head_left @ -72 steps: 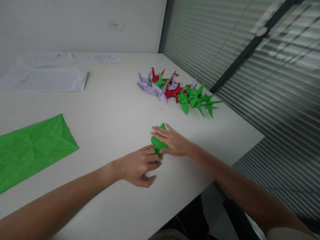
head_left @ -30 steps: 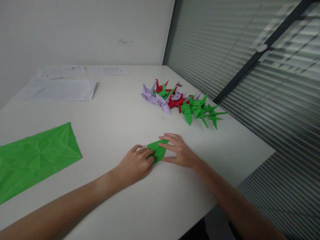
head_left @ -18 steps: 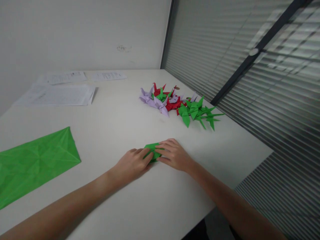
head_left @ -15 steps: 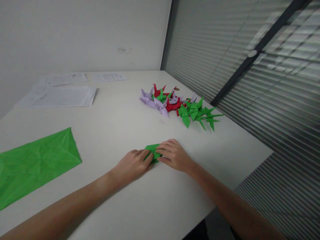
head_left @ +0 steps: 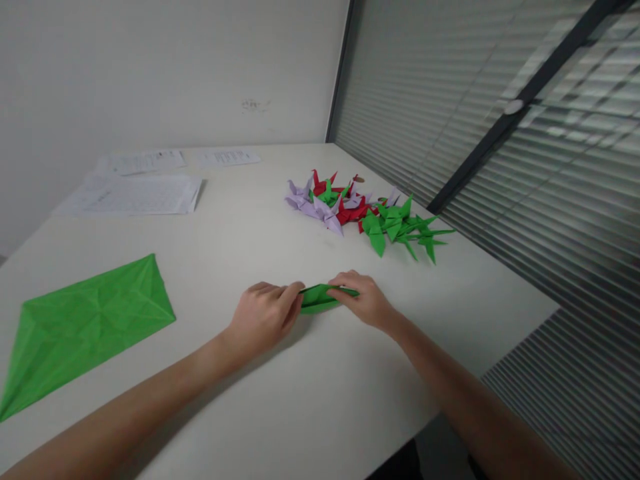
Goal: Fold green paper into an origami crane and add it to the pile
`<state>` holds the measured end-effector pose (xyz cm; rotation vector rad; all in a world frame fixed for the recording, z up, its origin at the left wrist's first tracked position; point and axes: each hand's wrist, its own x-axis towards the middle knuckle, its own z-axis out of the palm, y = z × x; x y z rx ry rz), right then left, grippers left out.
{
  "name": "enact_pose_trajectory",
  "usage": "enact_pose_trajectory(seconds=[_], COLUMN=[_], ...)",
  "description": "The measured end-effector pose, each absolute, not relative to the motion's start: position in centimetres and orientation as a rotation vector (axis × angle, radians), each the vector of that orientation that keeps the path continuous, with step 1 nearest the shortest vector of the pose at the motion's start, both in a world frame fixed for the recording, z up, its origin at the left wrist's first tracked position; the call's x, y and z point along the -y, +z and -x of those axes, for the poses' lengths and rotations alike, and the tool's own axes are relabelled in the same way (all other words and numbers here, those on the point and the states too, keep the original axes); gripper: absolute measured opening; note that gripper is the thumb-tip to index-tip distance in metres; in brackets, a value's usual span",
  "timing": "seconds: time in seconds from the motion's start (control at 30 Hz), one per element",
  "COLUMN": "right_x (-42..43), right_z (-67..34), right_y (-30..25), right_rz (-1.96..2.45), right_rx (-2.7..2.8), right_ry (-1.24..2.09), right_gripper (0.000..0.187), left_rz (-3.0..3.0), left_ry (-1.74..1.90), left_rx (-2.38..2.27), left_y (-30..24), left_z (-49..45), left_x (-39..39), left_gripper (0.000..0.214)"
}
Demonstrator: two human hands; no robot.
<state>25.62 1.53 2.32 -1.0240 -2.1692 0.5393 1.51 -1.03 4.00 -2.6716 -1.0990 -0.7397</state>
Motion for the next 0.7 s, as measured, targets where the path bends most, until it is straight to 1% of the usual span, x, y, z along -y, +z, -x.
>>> enact_pose_trajectory(seconds=[0.1,0.17,0.2,0.27,0.33,0.4,0.47,0.57,0.7], right_x=[-2.3,-2.5,-2.5,-2.3,-1.8,-1.2,-0.8,-0.4,-0.2], right_z=[-25.2,-24.8,-24.7,-24.4,-24.3,-24.3,-24.4,-24.4,-24.4], right_y=[2.1,1.4,1.0,0.5,0.5,0.9,1.3,1.1,0.2], right_rz=[1.218,1.277,1.298,1.328,1.33,1.285,1.154,0.909,0.887], right_rx=[2.106,2.181,2.243,2.332,2.331,2.296,2.307,2.397,2.467], right_ry=[0.818,0.847,0.762,0.446,0.128,-0.002,0.056,0.289,0.43], right_gripper=[0.016,0.015,0.013,0.011,0.012,0.013,0.012,0.013,0.016], left_rz=[2.625,2.609,2.611,2.729,2.882,2.944,2.919,2.887,2.923], left_ry=[-0.855,-0.833,-0.795,-0.698,-0.564,-0.478,-0.486,-0.567,-0.691], left_rx=[1.099,0.989,0.967,0.908,0.871,0.858,0.874,0.923,0.935], left_y=[4.1,3.6,3.2,2.5,1.9,1.5,1.1,0.6,0.0], left_z=[-1.5,-1.5,-1.5,-1.6,-1.7,-1.8,-1.8,-1.7,-1.6], left_x=[0.7,0.5,0.4,0.4,0.4,0.5,0.5,0.4,0.3], left_gripper=[0.029,0.028,0.026,0.024,0.029,0.033,0.03,0.025,0.02])
